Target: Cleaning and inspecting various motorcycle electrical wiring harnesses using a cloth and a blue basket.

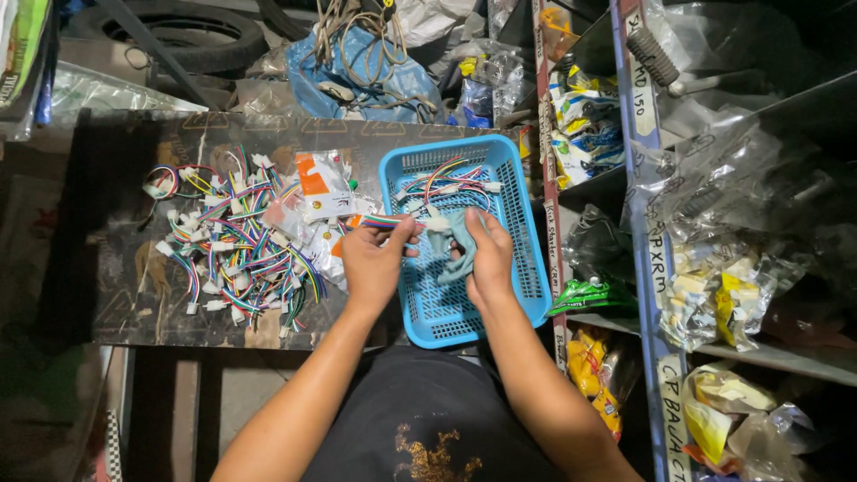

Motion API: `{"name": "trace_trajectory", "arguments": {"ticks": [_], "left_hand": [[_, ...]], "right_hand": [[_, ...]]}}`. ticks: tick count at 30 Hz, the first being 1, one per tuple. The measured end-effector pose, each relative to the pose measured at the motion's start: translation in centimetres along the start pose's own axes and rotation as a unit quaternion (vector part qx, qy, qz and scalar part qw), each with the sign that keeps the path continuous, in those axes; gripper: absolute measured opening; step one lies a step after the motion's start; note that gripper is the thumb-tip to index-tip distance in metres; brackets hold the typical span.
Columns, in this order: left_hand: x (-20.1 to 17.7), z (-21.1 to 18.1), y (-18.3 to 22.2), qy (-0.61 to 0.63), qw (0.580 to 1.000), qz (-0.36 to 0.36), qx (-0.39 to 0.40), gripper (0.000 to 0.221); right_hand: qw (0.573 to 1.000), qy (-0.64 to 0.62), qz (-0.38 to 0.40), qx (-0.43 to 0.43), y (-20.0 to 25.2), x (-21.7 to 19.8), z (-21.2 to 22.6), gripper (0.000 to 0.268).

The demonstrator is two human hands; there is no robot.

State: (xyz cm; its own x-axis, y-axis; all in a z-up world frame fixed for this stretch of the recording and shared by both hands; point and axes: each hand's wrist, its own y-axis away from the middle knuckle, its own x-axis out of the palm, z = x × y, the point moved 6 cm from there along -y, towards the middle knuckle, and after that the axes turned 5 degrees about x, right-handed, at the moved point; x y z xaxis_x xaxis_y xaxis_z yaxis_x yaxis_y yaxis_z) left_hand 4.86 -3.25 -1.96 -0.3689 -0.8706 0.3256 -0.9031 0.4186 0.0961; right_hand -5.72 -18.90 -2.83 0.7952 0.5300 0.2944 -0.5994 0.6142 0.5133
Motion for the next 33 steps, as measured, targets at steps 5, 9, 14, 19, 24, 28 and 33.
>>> {"name": "trace_trajectory", "arguments": {"ticks": [5, 9, 14, 19, 24, 28, 33], "left_hand": [[-0.9, 0.0, -1.0, 0.019, 0.998, -0.052, 0.027, 0.019], [0.3, 0.0, -0.7, 0.013, 0.999, -0.023, 0.034, 0.02], [1.6, 1.8, 0.4, -0.072, 0.996, 0.02, -0.043, 0.025], [1.0, 3.7, 0.3, -0.146, 0.987, 0.036, -0.054, 0.029], [0.0, 4.9, 0.6, -0.079, 0.991, 0.083, -0.073, 0.032], [-0.7, 5.9, 0.6, -0.088, 0.984, 0.121, -0.098, 0.03], [-2.4, 4.1, 1.7, -0.115, 0.965, 0.143, -0.186, 0.028]], "right_hand": [[0.996, -0.037, 0.078, 0.017, -0.8, -0.4, -1.9, 0.025], [0.982, -0.035, 0.171, 0.068, 1.4, 1.4, -0.1, 0.026], [0.977, -0.013, 0.192, 0.095, 1.2, 1.4, -1.5, 0.03], [0.986, -0.032, 0.132, 0.095, -1.2, -1.0, -2.0, 0.025], [0.991, -0.057, 0.091, 0.079, -4.0, -1.8, -0.4, 0.027], [0.979, -0.102, 0.139, 0.107, -4.2, 0.2, -2.6, 0.032], [0.956, -0.101, 0.185, 0.202, -1.2, 4.8, -6.2, 0.041]]}}
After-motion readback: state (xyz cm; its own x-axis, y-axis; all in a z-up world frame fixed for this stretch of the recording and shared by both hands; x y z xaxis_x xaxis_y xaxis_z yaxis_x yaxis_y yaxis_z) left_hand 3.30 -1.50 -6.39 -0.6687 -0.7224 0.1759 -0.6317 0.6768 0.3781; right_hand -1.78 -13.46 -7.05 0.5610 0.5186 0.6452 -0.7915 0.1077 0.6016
